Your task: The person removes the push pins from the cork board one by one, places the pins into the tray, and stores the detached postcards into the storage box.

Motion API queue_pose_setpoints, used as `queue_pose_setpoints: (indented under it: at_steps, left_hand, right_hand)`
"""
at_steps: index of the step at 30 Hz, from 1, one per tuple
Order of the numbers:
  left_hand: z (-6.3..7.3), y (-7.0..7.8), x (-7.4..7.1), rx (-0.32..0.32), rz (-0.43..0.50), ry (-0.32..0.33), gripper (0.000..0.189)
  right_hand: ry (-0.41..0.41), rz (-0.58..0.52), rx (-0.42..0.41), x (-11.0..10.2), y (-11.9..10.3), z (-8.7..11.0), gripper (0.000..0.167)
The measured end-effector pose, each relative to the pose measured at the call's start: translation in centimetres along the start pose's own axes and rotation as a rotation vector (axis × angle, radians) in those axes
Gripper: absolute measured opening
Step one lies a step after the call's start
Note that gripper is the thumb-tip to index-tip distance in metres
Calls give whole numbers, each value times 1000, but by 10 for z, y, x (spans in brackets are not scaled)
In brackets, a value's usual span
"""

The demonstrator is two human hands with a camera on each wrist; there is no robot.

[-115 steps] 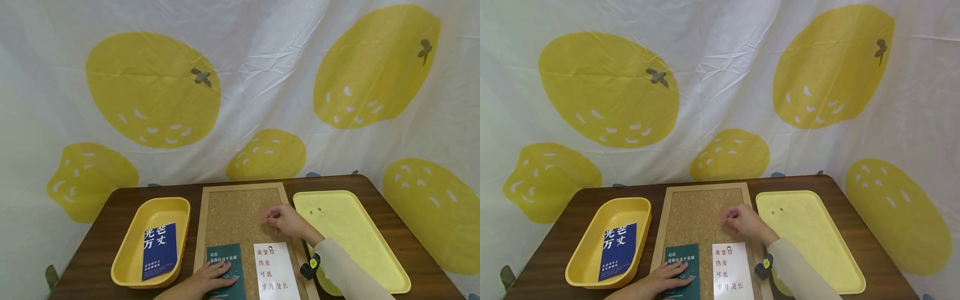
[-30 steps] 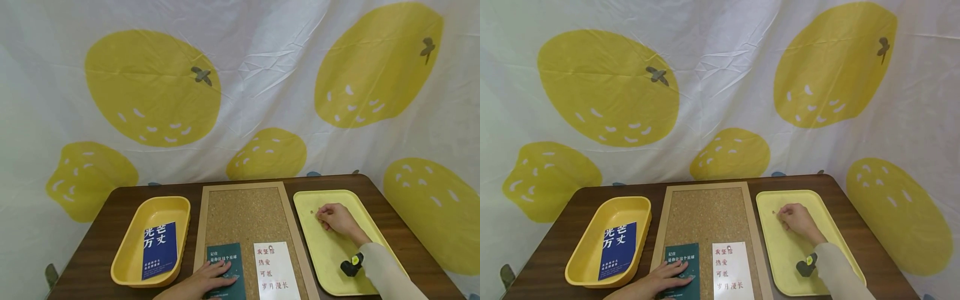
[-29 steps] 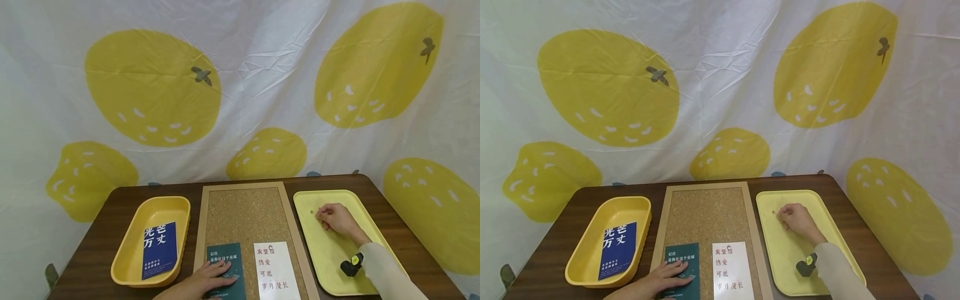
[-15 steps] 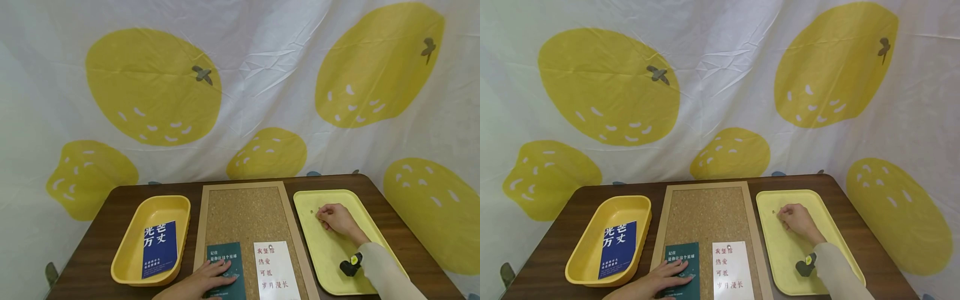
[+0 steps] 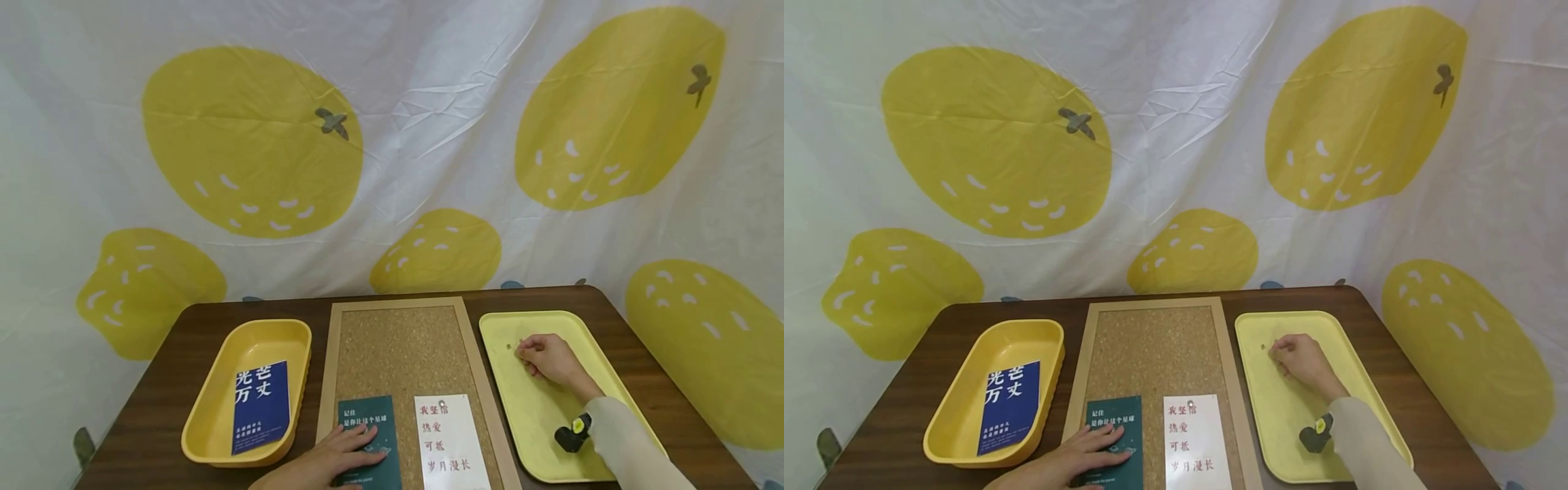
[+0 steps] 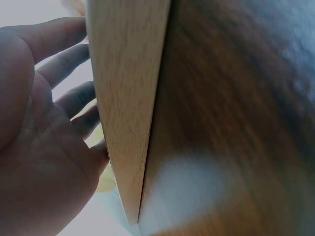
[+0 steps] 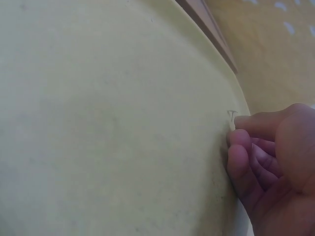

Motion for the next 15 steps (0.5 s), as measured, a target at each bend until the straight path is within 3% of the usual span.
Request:
queue_pose_setpoints:
  at_steps: [15]
  left_hand:
    - [1, 1, 0, 2, 15, 11, 50]
  right_hand:
    - [3, -28, -13, -3, -2, 3, 19]
Point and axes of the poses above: each hand's wrist, its own z-axis away from the middle knuckle, its own x-axis out of the palm, y = z × x, the point moved 3 cm from there along -z, towards the middle knuckle, and after that the axes turned 15 degrees about x, right-handed, at the moved point
